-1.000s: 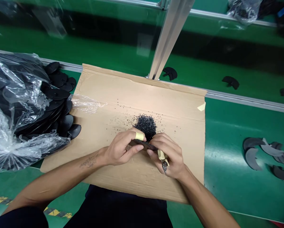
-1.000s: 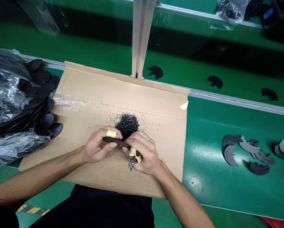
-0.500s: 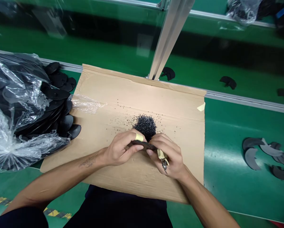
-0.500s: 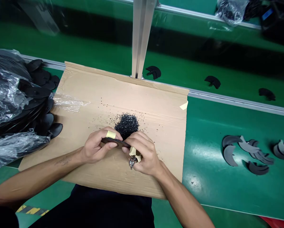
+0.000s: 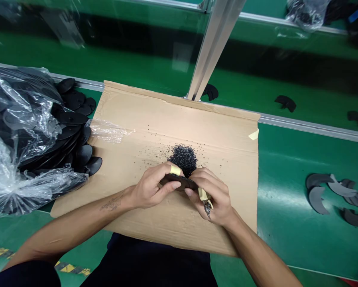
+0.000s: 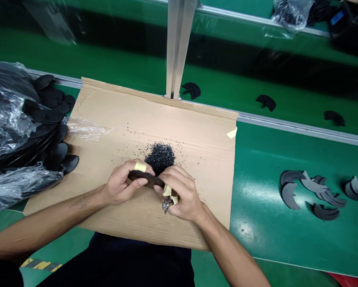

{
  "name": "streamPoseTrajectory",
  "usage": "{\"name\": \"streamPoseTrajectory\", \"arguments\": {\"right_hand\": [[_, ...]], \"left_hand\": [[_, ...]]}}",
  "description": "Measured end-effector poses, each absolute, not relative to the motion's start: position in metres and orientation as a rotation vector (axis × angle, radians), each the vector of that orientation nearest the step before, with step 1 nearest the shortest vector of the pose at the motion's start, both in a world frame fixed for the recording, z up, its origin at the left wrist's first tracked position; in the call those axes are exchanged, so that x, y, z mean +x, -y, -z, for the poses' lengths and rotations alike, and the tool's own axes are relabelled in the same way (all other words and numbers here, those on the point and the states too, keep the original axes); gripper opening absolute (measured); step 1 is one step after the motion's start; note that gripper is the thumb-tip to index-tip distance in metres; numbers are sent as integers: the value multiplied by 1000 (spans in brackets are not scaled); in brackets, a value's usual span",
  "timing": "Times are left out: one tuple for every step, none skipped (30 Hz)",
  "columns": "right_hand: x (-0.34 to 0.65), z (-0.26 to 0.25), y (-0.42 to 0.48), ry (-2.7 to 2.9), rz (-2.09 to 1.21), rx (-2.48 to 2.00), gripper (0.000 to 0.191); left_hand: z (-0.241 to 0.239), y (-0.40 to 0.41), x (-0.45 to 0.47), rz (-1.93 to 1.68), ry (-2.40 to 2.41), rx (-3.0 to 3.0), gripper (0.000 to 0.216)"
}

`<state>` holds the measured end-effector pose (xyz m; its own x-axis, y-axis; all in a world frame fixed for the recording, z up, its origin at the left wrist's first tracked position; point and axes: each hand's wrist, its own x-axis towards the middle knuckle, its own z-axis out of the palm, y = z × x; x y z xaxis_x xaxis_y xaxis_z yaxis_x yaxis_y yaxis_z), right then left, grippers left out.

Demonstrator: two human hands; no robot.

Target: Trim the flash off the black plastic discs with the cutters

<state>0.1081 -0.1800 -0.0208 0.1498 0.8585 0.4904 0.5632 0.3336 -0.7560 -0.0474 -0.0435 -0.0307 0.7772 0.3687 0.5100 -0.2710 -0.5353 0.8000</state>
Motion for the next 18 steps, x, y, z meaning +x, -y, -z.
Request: {"name": "streamPoseTrajectory", "arguments": {"right_hand": [[108, 21, 180, 1530, -342, -1342, 11], [108, 21, 180, 1530, -335, -1337, 12], [108, 21, 180, 1529, -327, -1333, 13], [108, 22, 180, 1528, -321, -1331, 13], [108, 22, 179, 1528, -316, -1332, 13], [108, 22, 179, 1528, -311, -1333, 14], [108, 22, 179, 1529, -307, -1334, 14], [108, 22, 179, 1532, -302, -1333, 14], [108, 22, 179, 1535, -297, -1331, 14], [108, 23, 179, 1540, -288, -1327, 15], [108, 22, 179, 1544, -277, -1326, 16], [108, 22, 180, 1548, -263, -1329, 18], [108, 22, 180, 1553, -247, -1335, 19], [108, 21, 181, 1559, -225, -1344, 20], [108, 20, 182, 1569, -198, -1355, 21], [108, 19, 183, 1585, -168, -1370, 21], [109, 18, 184, 1609, -135, -1386, 21], [109, 18, 184, 1641, -100, -1399, 20]], "left_hand": [[31, 44, -47, -810, -71, 1974, 13], [31, 44, -47, -810, -70, 1973, 13], [31, 44, -47, -811, -68, 1972, 13], [31, 44, -47, -812, -68, 1972, 13], [31, 45, -47, -814, -68, 1971, 13], [31, 45, -47, -818, -66, 1969, 13], [32, 45, -47, -821, -63, 1966, 13], [32, 45, -47, -824, -60, 1963, 12], [33, 45, -47, -827, -59, 1959, 12], [33, 44, -47, -829, -55, 1955, 12], [33, 44, -47, -829, -48, 1949, 13], [33, 43, -47, -828, -39, 1938, 16], [33, 43, -48, -826, -28, 1919, 22], [33, 42, -48, -816, -18, 1893, 31], [32, 42, -49, -792, -14, 1861, 42], [31, 42, -50, -754, -22, 1825, 53], [30, 42, -51, -709, -44, 1784, 62], [29, 42, -52, -664, -75, 1738, 68]]}}
